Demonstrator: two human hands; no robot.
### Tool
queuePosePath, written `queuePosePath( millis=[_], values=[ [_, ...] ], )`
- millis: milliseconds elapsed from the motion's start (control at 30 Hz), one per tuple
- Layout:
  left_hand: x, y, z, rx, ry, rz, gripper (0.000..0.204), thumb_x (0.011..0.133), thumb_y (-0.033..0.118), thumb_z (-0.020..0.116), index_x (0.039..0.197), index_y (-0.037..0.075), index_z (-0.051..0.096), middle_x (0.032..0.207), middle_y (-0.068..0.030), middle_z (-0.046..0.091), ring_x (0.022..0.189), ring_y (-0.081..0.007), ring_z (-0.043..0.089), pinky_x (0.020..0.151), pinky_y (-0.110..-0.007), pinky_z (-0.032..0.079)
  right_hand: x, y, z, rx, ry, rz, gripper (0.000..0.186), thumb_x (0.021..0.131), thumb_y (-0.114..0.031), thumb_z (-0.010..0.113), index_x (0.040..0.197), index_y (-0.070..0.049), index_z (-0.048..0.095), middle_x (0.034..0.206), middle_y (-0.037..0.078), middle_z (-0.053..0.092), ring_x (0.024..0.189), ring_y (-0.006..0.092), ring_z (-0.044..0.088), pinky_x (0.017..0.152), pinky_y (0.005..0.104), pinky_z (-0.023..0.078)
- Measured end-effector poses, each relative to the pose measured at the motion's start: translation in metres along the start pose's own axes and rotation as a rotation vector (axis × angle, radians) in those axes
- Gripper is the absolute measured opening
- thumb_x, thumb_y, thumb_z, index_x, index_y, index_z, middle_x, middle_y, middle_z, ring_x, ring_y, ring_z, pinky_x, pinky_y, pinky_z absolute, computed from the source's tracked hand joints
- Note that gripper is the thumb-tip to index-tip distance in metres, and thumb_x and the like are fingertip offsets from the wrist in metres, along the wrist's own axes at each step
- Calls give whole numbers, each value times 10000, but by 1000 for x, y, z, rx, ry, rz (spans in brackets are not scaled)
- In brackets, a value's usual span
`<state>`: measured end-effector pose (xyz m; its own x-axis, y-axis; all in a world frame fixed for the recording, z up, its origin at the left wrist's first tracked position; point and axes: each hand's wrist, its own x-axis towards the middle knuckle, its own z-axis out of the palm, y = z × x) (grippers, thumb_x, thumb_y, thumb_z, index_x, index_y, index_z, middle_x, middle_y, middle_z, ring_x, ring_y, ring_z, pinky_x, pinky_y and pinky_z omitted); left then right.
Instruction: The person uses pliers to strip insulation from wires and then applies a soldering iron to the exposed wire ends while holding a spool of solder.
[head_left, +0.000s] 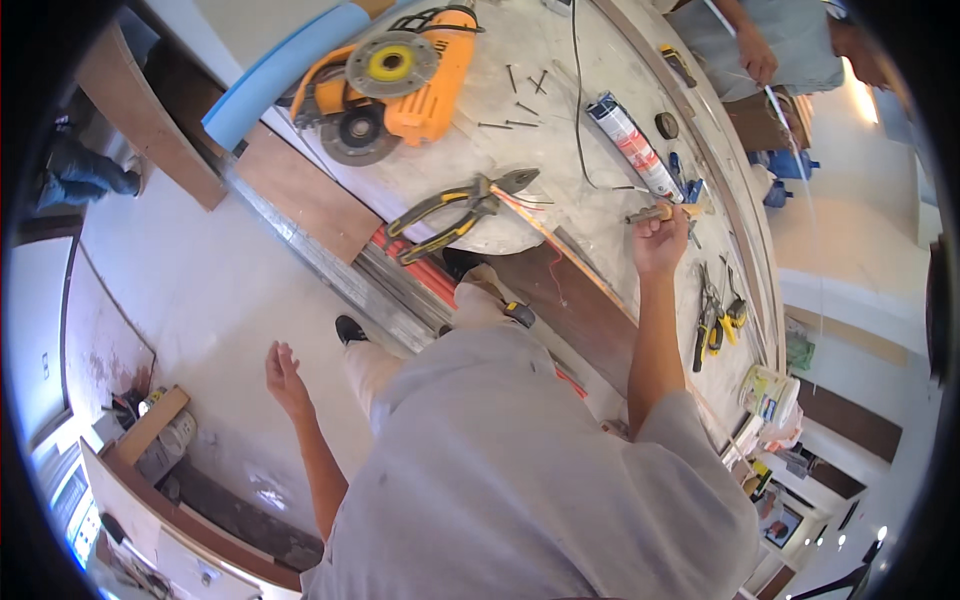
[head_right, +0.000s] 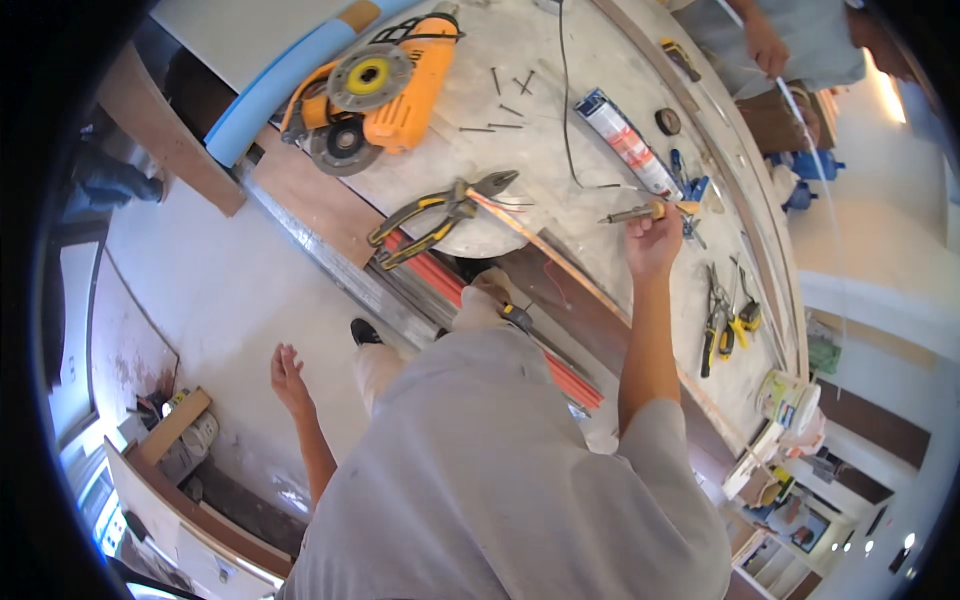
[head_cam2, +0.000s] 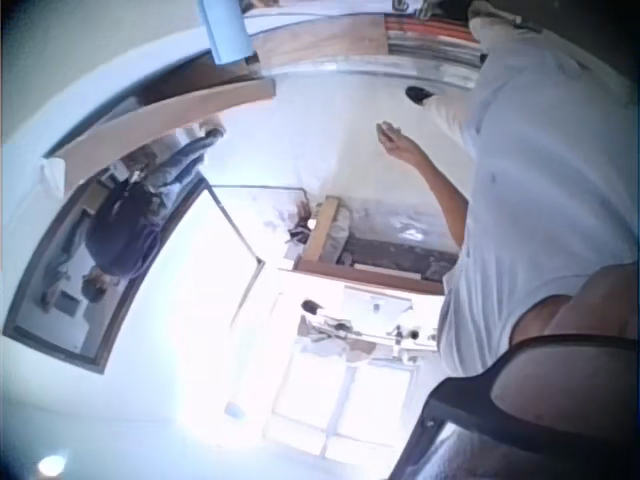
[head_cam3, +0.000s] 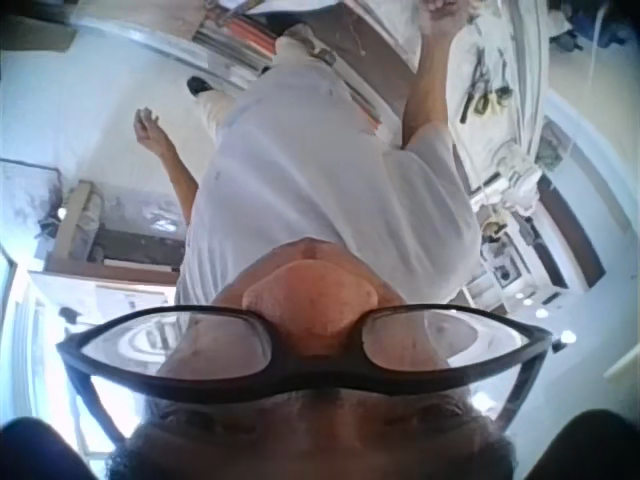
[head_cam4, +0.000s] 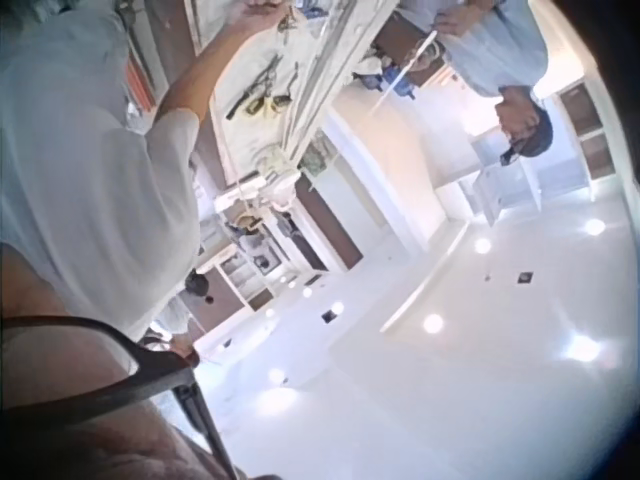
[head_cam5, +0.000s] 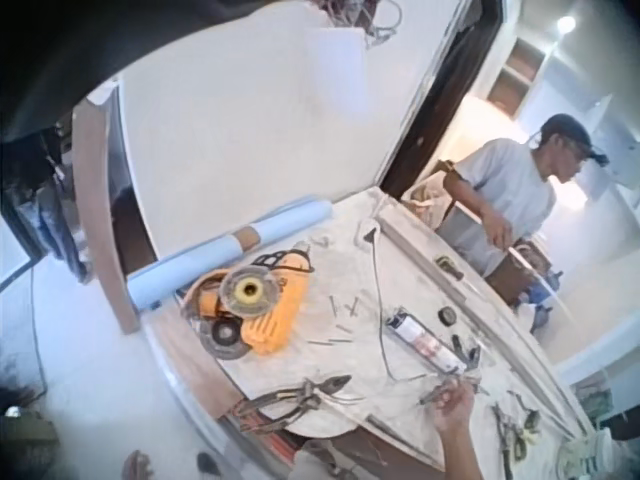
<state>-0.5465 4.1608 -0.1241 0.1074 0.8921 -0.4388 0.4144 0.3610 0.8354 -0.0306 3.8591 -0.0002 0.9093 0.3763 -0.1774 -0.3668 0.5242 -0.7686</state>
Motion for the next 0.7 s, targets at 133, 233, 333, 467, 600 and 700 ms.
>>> queuePosePath(
  millis=[133,233,333,467,600,700],
  values=[
    [-40,125,70,62,42,445,343,882,150,645,1176,-13,580,1083,-116,629,959,-188,605,788,-311,496,3,-15,33,9,-211,78,262,976,-294,473,931,-54,571,782,28,588,628,116,493,599,282,398],
    [-76,214,128,267,-192,911,282,796,39,702,1066,-4,633,972,-125,644,871,-195,613,729,-317,500,25,-3,44,37,-270,127,254,975,-271,482,996,-46,599,904,59,655,690,113,538,618,278,412],
    [-94,238,175,366,-311,1087,220,751,18,725,962,-1,665,921,-129,650,812,-223,608,693,-321,491,50,15,82,68,-394,210,248,958,-236,510,1038,-28,616,987,79,671,729,122,560,628,283,431],
    [-88,232,203,454,-176,1161,173,762,7,709,931,8,673,876,-110,649,758,-218,603,649,-324,482,81,39,118,47,-511,331,248,939,-206,527,986,20,620,895,75,650,711,144,546,621,294,441],
    [-76,233,193,377,8,821,152,780,13,689,931,26,676,857,-93,645,726,-187,604,626,-292,474,96,58,127,24,-565,350,267,940,-217,525,942,37,607,812,75,611,714,173,543,615,296,434],
    [-76,238,191,390,-28,793,130,793,17,675,922,31,675,837,-86,642,706,-170,603,616,-262,468,101,51,121,19,-532,312,260,943,-236,530,945,14,601,824,74,611,725,176,545,627,300,434]
  ],
)
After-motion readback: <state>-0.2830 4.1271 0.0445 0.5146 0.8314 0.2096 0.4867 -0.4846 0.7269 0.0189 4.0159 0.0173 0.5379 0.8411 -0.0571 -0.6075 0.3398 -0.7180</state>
